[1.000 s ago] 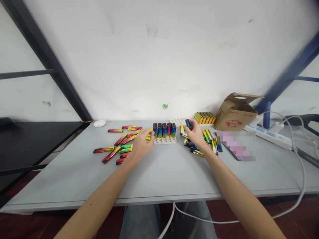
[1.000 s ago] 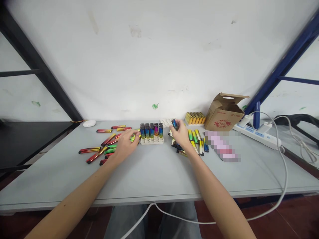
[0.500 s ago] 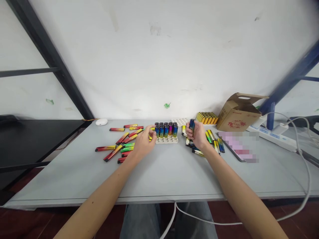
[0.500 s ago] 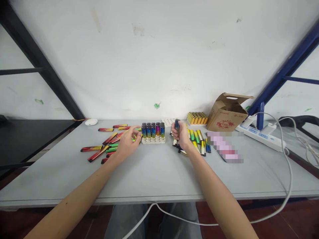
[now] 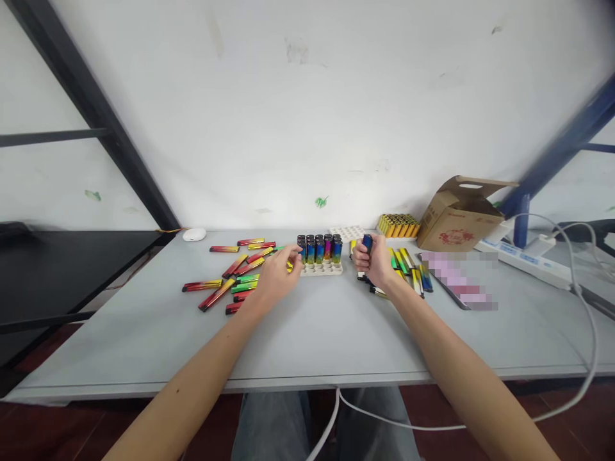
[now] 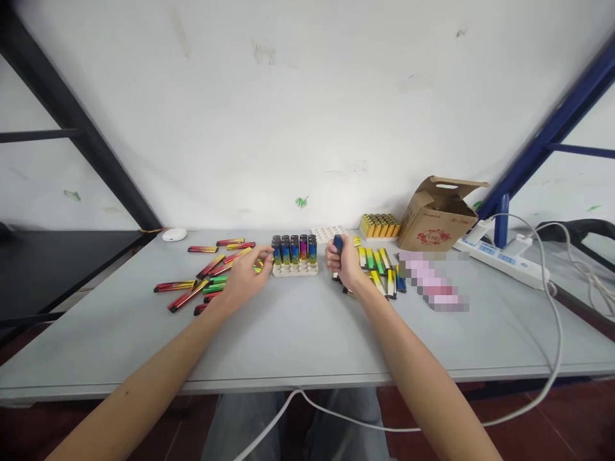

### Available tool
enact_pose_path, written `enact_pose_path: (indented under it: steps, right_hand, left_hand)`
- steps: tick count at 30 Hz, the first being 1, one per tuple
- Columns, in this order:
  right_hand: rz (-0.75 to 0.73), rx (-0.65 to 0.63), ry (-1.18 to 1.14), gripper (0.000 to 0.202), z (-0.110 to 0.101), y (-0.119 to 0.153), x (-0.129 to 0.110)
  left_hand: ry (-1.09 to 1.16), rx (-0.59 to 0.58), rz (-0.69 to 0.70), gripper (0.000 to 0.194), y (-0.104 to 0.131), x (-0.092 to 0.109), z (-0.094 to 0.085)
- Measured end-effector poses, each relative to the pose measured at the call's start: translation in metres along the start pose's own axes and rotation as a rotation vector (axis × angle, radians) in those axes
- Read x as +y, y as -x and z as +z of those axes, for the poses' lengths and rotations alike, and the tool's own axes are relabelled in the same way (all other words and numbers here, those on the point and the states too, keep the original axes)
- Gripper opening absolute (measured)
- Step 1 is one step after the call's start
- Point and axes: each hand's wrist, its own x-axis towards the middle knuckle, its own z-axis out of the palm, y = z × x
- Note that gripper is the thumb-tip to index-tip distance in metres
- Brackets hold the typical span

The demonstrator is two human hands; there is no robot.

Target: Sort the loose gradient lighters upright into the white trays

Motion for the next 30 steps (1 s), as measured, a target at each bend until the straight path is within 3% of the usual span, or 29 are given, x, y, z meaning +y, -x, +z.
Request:
enact_pose_path:
  steps: [6, 21, 26, 30]
  right_hand:
    - [-0.016, 0.011, -0.003, 0.025, 0.0039, 0.0021, -0.0015]
    - [-0.018, -0.017, -0.023, 0.039, 0.0053, 0.0018, 0.0032]
    - [-0.024, -0.058, -0.044, 0.033, 0.0047, 0.0046, 0.0007]
    - [-0.152, -0.028, 0.069, 0.028, 0.0004, 0.0, 0.0059]
  left_hand:
    - [-0.005, 0.001, 0.004, 0.017, 0.0, 0.0, 0.0]
    - [0.031, -0.044, 0.003, 0.02, 0.0, 0.0025, -0.0023]
    - [0.01, -0.061, 0.002, 0.025, 0.0, 0.0024, -0.0018]
    - [-0.002, -0.062, -0.01, 0.032, -0.0003, 0.0031, -0.0025]
